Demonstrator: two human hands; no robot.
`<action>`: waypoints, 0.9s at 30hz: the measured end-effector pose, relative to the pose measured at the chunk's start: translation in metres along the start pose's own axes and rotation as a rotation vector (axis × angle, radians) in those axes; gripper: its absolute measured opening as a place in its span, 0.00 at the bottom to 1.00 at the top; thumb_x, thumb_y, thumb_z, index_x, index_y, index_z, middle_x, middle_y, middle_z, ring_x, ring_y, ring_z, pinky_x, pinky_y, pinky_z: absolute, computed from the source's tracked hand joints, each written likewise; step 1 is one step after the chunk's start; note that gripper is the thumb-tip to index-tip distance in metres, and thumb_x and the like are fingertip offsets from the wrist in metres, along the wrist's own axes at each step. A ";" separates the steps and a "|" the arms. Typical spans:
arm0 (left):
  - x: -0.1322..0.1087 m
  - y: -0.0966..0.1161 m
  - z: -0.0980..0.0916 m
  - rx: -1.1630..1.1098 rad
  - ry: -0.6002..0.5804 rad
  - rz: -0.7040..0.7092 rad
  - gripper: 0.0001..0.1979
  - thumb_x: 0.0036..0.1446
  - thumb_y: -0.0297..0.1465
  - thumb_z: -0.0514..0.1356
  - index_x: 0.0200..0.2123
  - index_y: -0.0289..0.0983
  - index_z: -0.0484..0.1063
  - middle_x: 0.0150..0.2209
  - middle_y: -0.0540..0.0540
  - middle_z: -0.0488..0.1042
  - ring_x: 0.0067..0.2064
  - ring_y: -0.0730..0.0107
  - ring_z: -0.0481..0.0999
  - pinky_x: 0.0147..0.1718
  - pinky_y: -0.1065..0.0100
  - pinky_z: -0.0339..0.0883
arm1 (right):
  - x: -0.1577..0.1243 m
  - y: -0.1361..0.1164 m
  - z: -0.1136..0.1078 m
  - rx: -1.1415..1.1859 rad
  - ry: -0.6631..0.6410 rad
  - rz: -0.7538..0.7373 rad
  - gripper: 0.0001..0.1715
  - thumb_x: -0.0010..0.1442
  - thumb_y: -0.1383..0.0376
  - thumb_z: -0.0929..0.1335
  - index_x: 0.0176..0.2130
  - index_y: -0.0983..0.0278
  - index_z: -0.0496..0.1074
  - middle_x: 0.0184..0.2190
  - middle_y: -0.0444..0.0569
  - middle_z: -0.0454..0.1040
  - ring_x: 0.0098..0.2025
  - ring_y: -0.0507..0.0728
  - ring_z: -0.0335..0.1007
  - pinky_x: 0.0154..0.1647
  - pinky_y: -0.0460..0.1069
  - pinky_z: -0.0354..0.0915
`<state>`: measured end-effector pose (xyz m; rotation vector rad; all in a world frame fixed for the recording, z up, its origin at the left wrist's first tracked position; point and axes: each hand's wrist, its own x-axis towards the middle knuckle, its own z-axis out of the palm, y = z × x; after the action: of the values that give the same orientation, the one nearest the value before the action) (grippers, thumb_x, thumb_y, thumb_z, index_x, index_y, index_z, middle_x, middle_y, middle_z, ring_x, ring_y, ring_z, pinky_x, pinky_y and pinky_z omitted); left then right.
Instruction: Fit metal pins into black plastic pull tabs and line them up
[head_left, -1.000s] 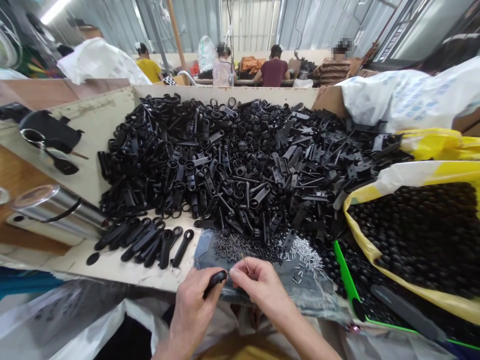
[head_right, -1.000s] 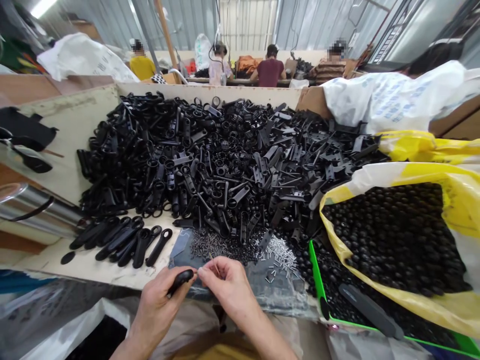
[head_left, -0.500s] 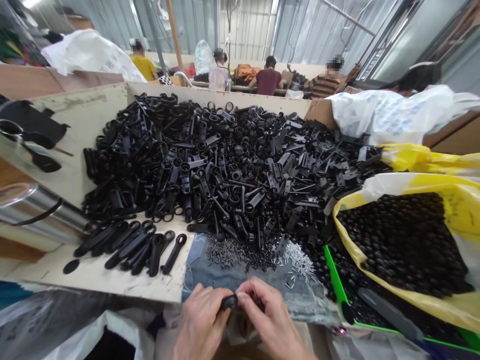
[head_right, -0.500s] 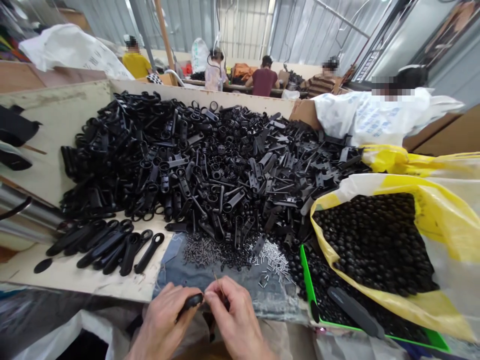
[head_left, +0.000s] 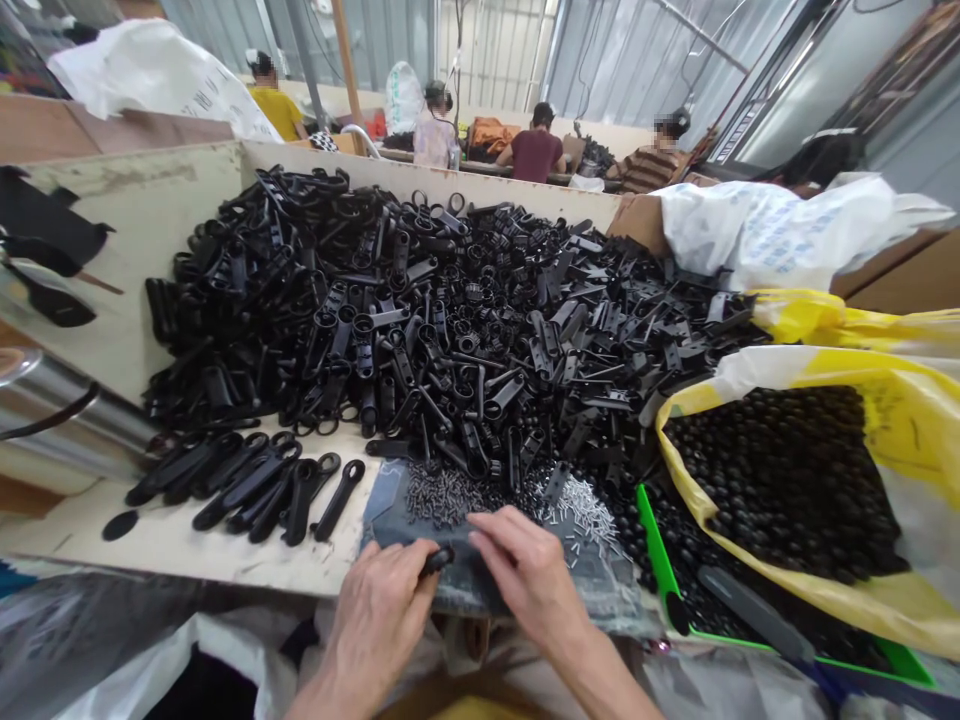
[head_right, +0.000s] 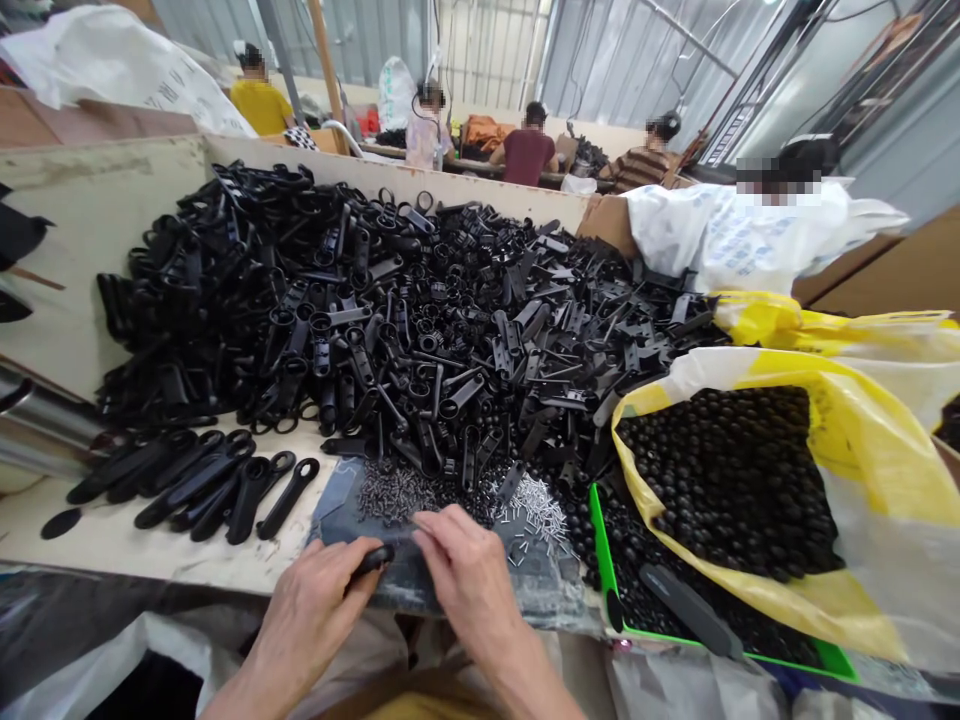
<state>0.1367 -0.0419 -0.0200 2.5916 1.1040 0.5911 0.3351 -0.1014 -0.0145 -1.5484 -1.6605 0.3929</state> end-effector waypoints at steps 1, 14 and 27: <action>-0.001 0.000 0.001 -0.020 0.011 -0.018 0.10 0.66 0.24 0.54 0.39 0.40 0.75 0.28 0.50 0.80 0.29 0.59 0.79 0.34 0.61 0.62 | -0.003 0.002 -0.008 0.009 0.026 0.034 0.11 0.74 0.65 0.64 0.47 0.60 0.76 0.37 0.47 0.78 0.37 0.55 0.77 0.38 0.46 0.69; 0.002 0.000 -0.014 -0.860 0.113 -0.814 0.23 0.51 0.53 0.68 0.30 0.37 0.79 0.18 0.54 0.67 0.22 0.71 0.64 0.23 0.71 0.59 | -0.005 0.006 0.001 -0.307 0.005 0.082 0.22 0.78 0.58 0.58 0.40 0.59 0.76 0.35 0.47 0.77 0.33 0.54 0.78 0.33 0.45 0.67; -0.006 -0.003 -0.008 -0.835 0.049 -0.796 0.23 0.50 0.53 0.68 0.27 0.38 0.78 0.18 0.54 0.67 0.24 0.68 0.67 0.23 0.71 0.60 | -0.015 0.006 -0.026 -0.069 0.055 0.127 0.14 0.74 0.62 0.63 0.43 0.59 0.78 0.36 0.47 0.78 0.34 0.54 0.77 0.35 0.46 0.70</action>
<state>0.1271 -0.0432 -0.0156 1.3086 1.3782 0.6974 0.3569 -0.1221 -0.0080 -1.7060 -1.5530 0.3590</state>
